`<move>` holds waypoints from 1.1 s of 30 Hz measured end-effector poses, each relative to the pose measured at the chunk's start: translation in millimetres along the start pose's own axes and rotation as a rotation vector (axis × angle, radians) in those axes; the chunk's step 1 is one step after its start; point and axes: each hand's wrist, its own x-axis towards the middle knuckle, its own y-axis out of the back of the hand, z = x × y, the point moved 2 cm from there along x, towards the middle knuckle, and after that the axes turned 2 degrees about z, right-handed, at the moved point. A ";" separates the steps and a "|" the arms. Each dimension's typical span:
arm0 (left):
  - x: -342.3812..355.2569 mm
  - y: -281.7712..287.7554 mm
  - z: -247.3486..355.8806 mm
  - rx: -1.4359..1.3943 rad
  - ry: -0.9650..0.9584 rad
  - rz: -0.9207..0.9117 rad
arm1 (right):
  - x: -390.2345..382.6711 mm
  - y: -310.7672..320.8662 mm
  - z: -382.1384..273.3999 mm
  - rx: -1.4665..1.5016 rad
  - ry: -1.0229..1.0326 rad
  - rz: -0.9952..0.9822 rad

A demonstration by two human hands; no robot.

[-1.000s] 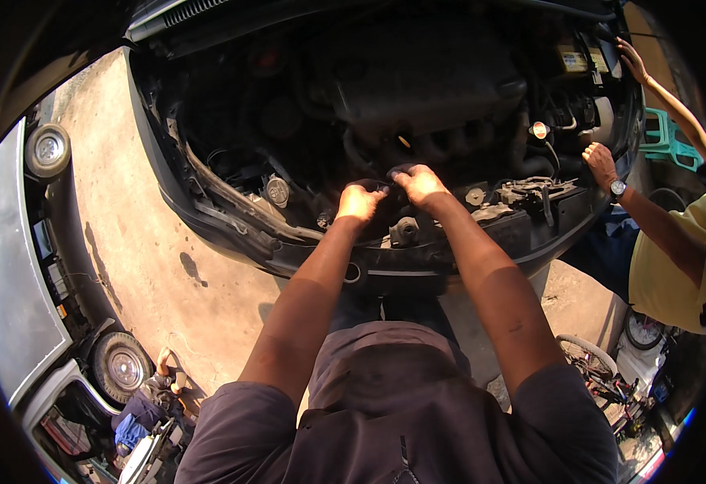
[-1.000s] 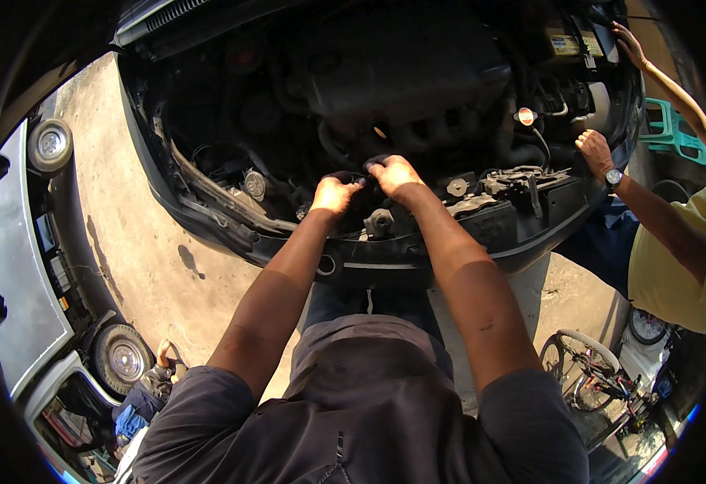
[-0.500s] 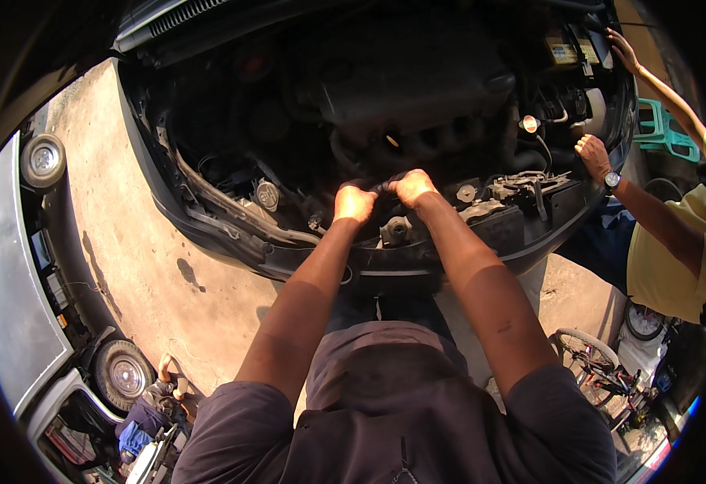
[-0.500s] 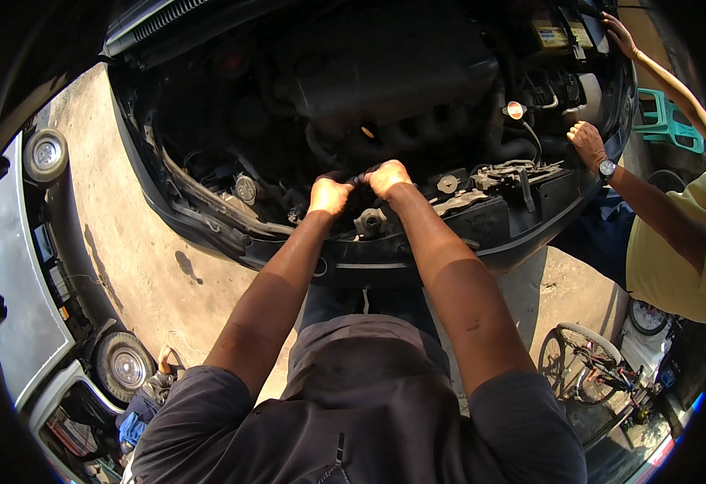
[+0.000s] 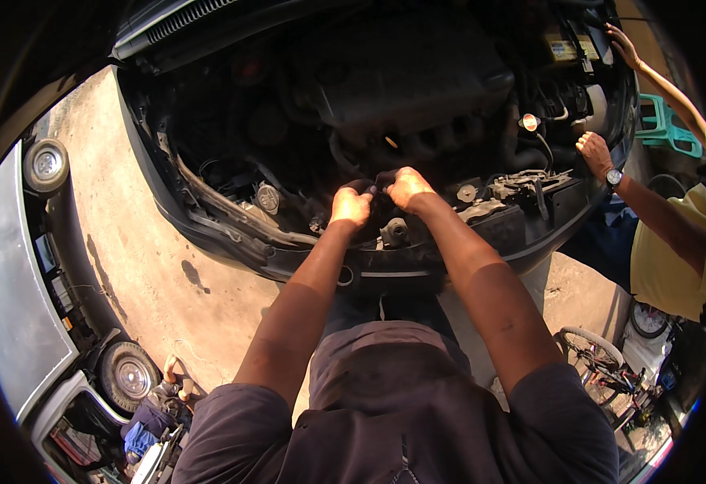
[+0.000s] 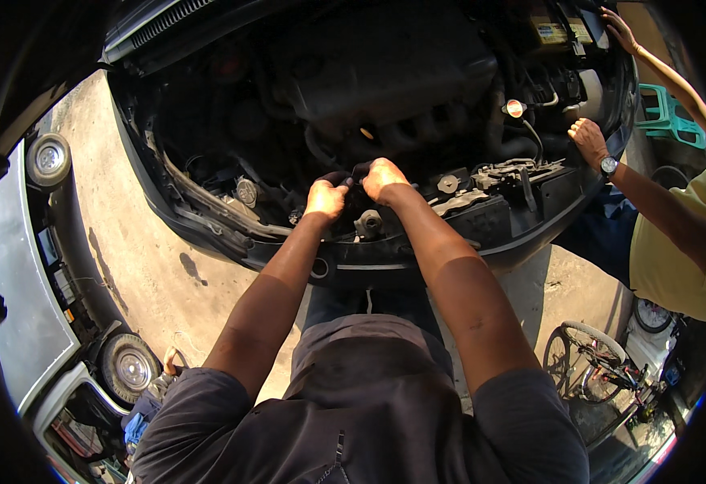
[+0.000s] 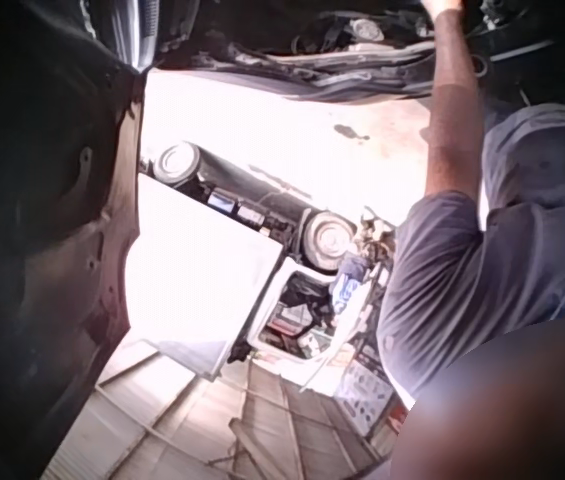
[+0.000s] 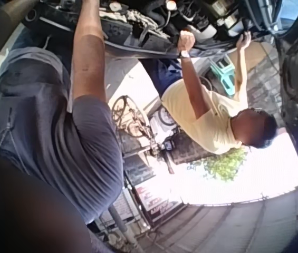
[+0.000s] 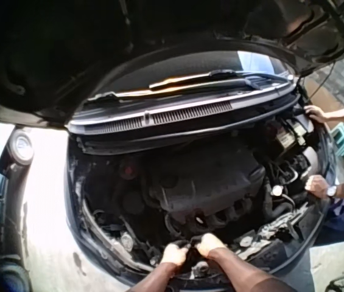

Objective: The person works under the open hood of a car, handling a bundle of wires and using pliers to strip and twist wire ends. Another person stands nearby observing. The task involves repeated stripping and twisting of wires within the engine bay.

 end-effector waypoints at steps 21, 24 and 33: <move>8.2 -10.4 -34.1 -0.210 0.178 0.136 | -17.1 4.0 -23.9 -0.400 -0.019 -0.182; 9.2 -10.8 -32.3 -0.150 0.167 0.125 | -15.9 5.1 -23.5 -0.369 -0.062 -0.037; 3.6 -9.6 -21.2 -0.118 0.075 0.055 | 1.1 -4.2 -14.2 -0.447 -0.018 -0.045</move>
